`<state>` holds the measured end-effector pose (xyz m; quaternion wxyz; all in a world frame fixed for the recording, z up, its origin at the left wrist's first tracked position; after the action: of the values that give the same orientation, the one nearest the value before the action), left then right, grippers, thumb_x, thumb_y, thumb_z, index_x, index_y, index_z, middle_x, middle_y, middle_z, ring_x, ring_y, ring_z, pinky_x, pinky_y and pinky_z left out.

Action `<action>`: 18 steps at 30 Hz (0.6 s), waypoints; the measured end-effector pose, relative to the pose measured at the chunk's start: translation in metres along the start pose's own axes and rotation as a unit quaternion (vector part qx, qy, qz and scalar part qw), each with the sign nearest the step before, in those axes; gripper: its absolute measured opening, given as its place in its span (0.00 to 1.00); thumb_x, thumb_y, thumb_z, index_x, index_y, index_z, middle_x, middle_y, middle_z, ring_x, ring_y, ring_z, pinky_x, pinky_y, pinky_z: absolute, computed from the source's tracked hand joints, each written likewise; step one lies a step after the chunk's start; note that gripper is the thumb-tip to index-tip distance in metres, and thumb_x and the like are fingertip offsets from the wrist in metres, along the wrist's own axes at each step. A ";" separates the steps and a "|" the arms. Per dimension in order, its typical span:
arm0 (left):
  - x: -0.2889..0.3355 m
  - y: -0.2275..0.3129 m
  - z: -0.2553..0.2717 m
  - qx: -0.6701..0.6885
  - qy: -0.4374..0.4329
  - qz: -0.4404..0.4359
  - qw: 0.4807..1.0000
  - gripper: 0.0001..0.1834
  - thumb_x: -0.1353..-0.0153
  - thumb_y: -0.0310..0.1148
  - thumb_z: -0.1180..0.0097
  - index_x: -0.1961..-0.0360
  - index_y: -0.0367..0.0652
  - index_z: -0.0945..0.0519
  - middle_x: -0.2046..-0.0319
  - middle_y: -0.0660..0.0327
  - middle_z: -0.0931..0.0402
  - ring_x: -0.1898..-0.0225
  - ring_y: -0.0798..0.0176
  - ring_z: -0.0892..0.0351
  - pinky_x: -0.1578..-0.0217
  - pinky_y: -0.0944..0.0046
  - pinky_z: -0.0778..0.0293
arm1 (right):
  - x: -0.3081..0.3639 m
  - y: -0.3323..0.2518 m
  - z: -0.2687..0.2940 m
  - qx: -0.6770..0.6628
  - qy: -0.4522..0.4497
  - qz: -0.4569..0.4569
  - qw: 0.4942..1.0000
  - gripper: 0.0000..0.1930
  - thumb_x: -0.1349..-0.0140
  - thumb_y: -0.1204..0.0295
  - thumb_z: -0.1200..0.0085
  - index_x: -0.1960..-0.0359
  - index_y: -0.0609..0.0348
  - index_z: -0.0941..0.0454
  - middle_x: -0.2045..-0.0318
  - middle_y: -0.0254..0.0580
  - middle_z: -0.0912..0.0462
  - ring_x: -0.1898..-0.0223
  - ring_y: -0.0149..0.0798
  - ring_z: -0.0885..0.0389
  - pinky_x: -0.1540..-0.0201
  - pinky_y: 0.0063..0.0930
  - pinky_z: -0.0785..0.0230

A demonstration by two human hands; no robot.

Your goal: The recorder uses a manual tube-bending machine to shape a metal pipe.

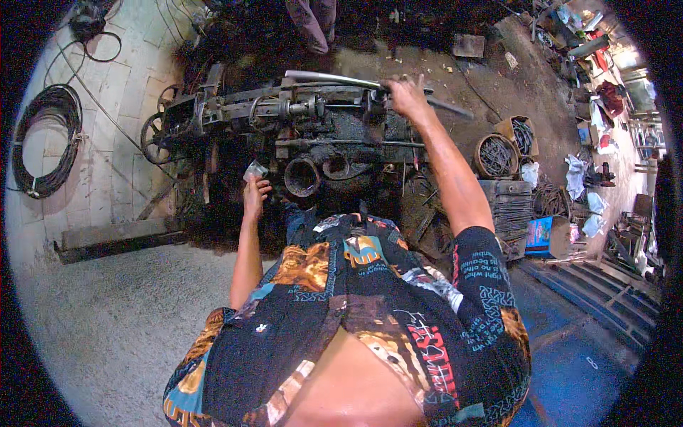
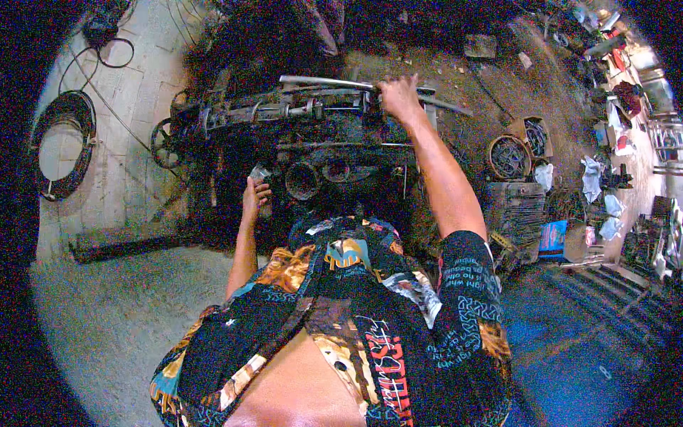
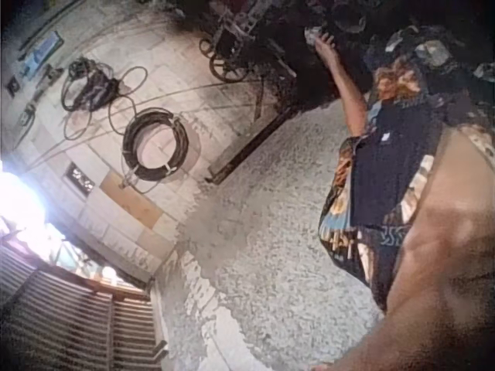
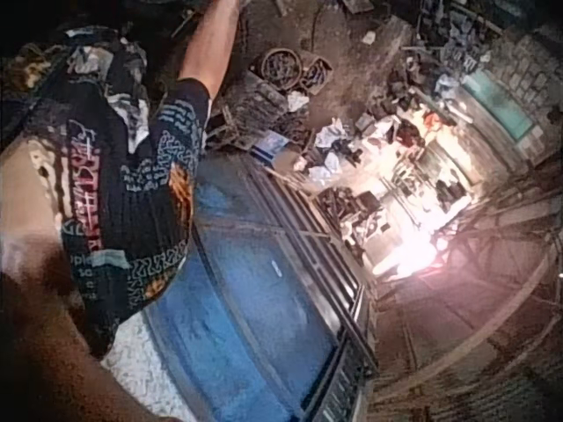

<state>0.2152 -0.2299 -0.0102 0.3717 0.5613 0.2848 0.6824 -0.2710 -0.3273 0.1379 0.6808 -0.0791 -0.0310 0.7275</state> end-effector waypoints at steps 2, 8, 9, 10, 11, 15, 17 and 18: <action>-0.001 0.005 -0.003 0.014 -0.005 0.003 1.000 0.35 0.33 0.60 0.70 0.46 0.38 0.31 0.58 0.58 0.22 0.62 0.67 0.22 0.67 0.69 0.32 | 0.005 -0.004 0.007 0.023 0.053 0.028 0.998 0.19 0.49 0.69 0.47 0.53 0.50 0.23 0.55 0.46 0.21 0.49 0.53 0.26 0.43 0.76 0.53; 0.008 0.009 -0.004 0.041 0.003 -0.011 0.999 0.37 0.34 0.62 0.69 0.45 0.38 0.31 0.60 0.59 0.22 0.63 0.68 0.22 0.68 0.70 0.33 | 0.014 -0.016 0.034 -0.090 0.249 -0.116 0.957 0.31 0.48 0.59 0.45 0.43 0.62 0.34 0.54 0.59 0.25 0.48 0.61 0.30 0.45 0.54 0.38; 0.009 0.008 -0.002 0.040 0.005 -0.012 0.999 0.37 0.34 0.62 0.69 0.45 0.38 0.31 0.60 0.59 0.22 0.63 0.68 0.22 0.68 0.70 0.33 | 0.013 -0.013 0.027 -0.091 0.191 -0.178 0.961 0.33 0.47 0.58 0.46 0.42 0.64 0.37 0.55 0.61 0.24 0.50 0.63 0.28 0.47 0.53 0.35; 0.009 0.007 0.000 0.035 0.005 -0.009 0.999 0.37 0.34 0.62 0.69 0.45 0.38 0.30 0.60 0.59 0.22 0.64 0.68 0.22 0.69 0.70 0.33 | 0.008 -0.010 0.014 -0.154 0.083 -0.212 0.961 0.35 0.47 0.57 0.47 0.40 0.64 0.40 0.59 0.63 0.22 0.56 0.62 0.23 0.52 0.54 0.32; 0.009 0.005 0.003 0.026 0.010 0.002 1.000 0.37 0.35 0.62 0.69 0.45 0.39 0.30 0.60 0.59 0.22 0.64 0.68 0.22 0.70 0.70 0.33 | 0.007 -0.012 0.016 -0.155 0.083 -0.212 0.961 0.35 0.47 0.57 0.47 0.40 0.64 0.40 0.59 0.63 0.22 0.56 0.62 0.23 0.52 0.54 0.32; 0.009 0.000 0.010 0.017 0.016 0.006 1.000 0.37 0.35 0.62 0.68 0.45 0.39 0.30 0.60 0.59 0.22 0.65 0.68 0.22 0.70 0.70 0.33 | -0.003 -0.021 0.010 -0.103 0.001 -0.136 0.985 0.18 0.52 0.71 0.51 0.58 0.63 0.26 0.66 0.61 0.20 0.62 0.59 0.20 0.58 0.49 0.28; 0.011 -0.002 0.012 0.043 0.033 0.013 0.998 0.37 0.35 0.62 0.68 0.46 0.38 0.30 0.61 0.59 0.22 0.65 0.68 0.22 0.71 0.71 0.33 | -0.005 -0.026 0.012 -0.086 0.030 -0.048 0.995 0.19 0.52 0.74 0.51 0.55 0.59 0.26 0.61 0.58 0.20 0.59 0.57 0.21 0.57 0.46 0.28; 0.012 -0.002 0.011 0.045 0.032 0.013 0.998 0.37 0.35 0.62 0.68 0.46 0.38 0.30 0.61 0.59 0.22 0.65 0.68 0.22 0.71 0.71 0.33 | -0.006 -0.021 0.005 -0.108 -0.003 -0.066 0.992 0.22 0.52 0.74 0.51 0.52 0.53 0.26 0.57 0.54 0.21 0.55 0.55 0.23 0.47 0.52 0.34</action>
<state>0.2255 -0.2195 -0.0027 0.3275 0.5588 0.3200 0.6914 -0.2511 -0.3310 0.1464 0.7146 -0.1476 -0.1165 0.6738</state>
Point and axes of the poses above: each hand's wrist, its own x-axis away from the middle knuckle, its own z-axis out of the back of the hand, y = z × x, the point moved 7 cm from there along -x, towards the middle knuckle
